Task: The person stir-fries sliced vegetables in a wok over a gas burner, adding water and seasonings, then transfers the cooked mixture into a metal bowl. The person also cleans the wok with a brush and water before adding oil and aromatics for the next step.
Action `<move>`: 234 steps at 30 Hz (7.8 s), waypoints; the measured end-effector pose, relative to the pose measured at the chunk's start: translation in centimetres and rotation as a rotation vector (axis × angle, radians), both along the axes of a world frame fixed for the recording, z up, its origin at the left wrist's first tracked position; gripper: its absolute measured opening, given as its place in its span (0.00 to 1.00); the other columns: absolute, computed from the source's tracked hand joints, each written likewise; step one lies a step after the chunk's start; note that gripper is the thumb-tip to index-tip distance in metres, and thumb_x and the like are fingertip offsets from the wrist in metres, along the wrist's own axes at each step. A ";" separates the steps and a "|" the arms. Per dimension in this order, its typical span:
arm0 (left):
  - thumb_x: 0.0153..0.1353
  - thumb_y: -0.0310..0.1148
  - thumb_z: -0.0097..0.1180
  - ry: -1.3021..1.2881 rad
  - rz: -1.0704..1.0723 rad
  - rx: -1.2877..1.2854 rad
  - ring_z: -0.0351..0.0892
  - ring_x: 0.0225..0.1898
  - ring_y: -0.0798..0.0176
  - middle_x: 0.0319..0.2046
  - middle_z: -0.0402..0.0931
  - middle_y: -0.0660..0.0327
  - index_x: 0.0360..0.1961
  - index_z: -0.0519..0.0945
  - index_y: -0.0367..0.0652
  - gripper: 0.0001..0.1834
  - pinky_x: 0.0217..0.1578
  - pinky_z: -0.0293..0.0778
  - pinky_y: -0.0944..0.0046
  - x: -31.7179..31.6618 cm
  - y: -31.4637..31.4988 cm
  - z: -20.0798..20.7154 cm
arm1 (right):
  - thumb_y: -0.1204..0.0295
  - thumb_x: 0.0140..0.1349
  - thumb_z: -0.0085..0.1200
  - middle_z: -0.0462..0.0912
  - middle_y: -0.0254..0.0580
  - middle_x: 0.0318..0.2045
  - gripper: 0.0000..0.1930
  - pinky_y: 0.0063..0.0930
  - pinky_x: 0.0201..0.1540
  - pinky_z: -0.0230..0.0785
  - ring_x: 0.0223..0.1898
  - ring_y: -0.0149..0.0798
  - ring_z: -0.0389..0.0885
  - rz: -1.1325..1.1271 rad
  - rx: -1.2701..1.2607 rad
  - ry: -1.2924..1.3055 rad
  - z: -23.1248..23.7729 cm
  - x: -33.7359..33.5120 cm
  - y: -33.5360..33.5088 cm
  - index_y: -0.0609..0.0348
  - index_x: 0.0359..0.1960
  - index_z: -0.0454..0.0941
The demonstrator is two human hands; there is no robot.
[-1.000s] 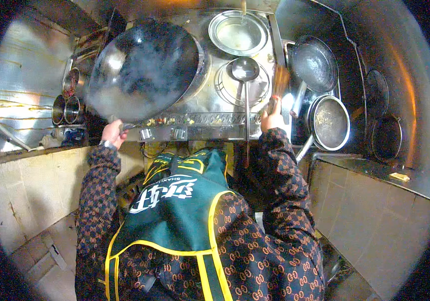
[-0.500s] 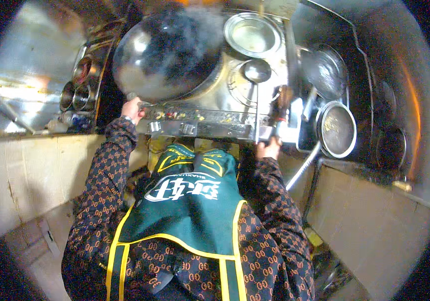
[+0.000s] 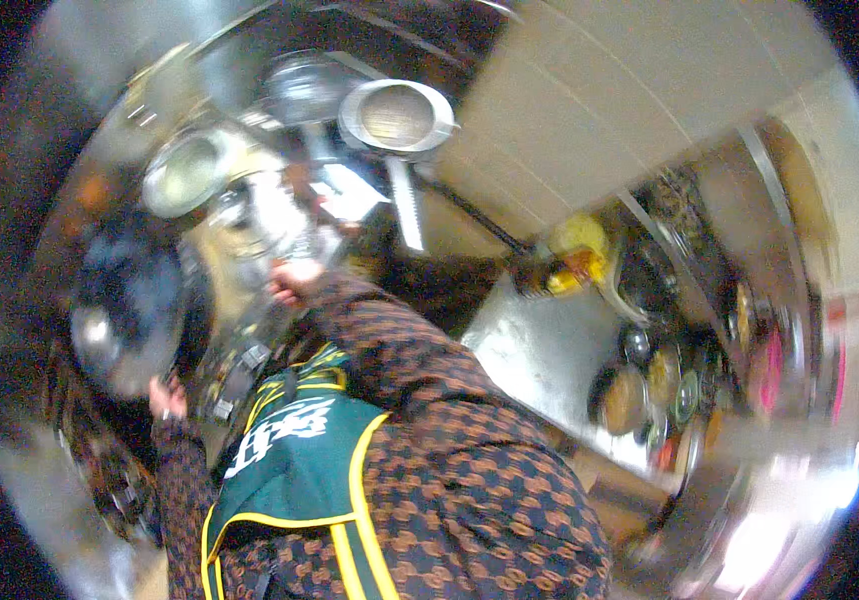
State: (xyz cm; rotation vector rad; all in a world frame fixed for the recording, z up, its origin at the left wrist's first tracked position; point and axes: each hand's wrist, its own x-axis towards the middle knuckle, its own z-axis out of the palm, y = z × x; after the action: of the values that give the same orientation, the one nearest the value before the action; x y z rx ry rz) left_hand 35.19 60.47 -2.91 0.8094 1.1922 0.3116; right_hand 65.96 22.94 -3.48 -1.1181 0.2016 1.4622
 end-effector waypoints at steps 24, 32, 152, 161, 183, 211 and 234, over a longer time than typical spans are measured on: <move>0.61 0.54 0.49 0.215 -0.126 0.015 0.58 0.13 0.75 0.15 0.64 0.72 0.30 0.76 0.48 0.20 0.10 0.52 0.74 4.5 1.2 4.1 | 0.75 0.52 0.52 0.83 0.53 0.32 0.19 0.47 0.43 0.73 0.38 0.57 0.82 -0.091 0.000 -1.374 14.2 -12.8 -6.6 0.59 0.48 0.72; 0.63 0.48 0.55 0.261 -0.169 0.271 0.65 0.15 0.65 0.16 0.70 0.62 0.28 0.76 0.40 0.20 0.15 0.62 0.63 4.0 -1.5 7.8 | 0.74 0.50 0.55 0.84 0.53 0.38 0.26 0.46 0.47 0.73 0.44 0.55 0.82 0.291 0.097 -1.305 17.0 -10.4 -6.1 0.53 0.56 0.75; 0.59 0.40 0.52 -0.296 -1.077 -0.234 0.67 0.20 0.68 0.18 0.69 0.64 0.21 0.72 0.38 0.17 0.19 0.62 0.69 25.7 -24.8 22.9 | 0.76 0.55 0.52 0.80 0.48 0.27 0.20 0.34 0.24 0.74 0.21 0.41 0.80 -0.293 -0.547 -0.844 7.9 13.0 -19.7 0.60 0.52 0.71; 0.64 0.34 0.50 -0.316 -0.981 -0.353 0.70 0.18 0.69 0.21 0.73 0.63 0.30 0.75 0.38 0.11 0.20 0.68 0.68 27.4 -22.9 20.4 | 0.76 0.62 0.49 0.74 0.33 0.24 0.04 0.26 0.20 0.71 0.18 0.28 0.75 -0.514 -0.091 -0.441 12.0 12.6 -23.2 0.55 0.38 0.70; 0.63 0.30 0.50 -0.273 -0.927 -0.517 0.71 0.20 0.69 0.23 0.73 0.65 0.36 0.74 0.40 0.05 0.19 0.69 0.71 38.9 -34.4 6.4 | 0.73 0.66 0.47 0.74 0.30 0.25 0.07 0.18 0.17 0.68 0.17 0.23 0.73 -0.618 0.213 -0.356 26.6 2.6 -22.9 0.54 0.45 0.70; 0.67 0.66 0.40 -0.079 0.076 -0.109 0.79 0.20 0.56 0.29 0.81 0.50 0.48 0.72 0.44 0.33 0.16 0.75 0.60 -8.2 5.5 7.9 | 0.83 0.59 0.50 0.75 0.34 0.24 0.36 0.22 0.21 0.66 0.19 0.25 0.71 0.454 -0.061 -1.183 24.1 -19.5 6.3 0.60 0.71 0.56; 0.63 0.36 0.45 -0.240 0.184 -0.408 0.57 0.12 0.72 0.18 0.65 0.66 0.27 0.71 0.44 0.10 0.11 0.51 0.70 -8.5 -16.0 2.8 | 0.75 0.54 0.55 0.81 0.58 0.27 0.34 0.51 0.36 0.74 0.31 0.60 0.82 0.560 -0.142 -1.315 15.0 -19.5 -3.7 0.56 0.66 0.63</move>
State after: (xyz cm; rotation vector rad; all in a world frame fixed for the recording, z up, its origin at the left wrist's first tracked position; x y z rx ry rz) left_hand 26.67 44.50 -0.14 0.2983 1.0568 0.2935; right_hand 46.50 19.20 11.55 -2.1240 -1.0005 0.8790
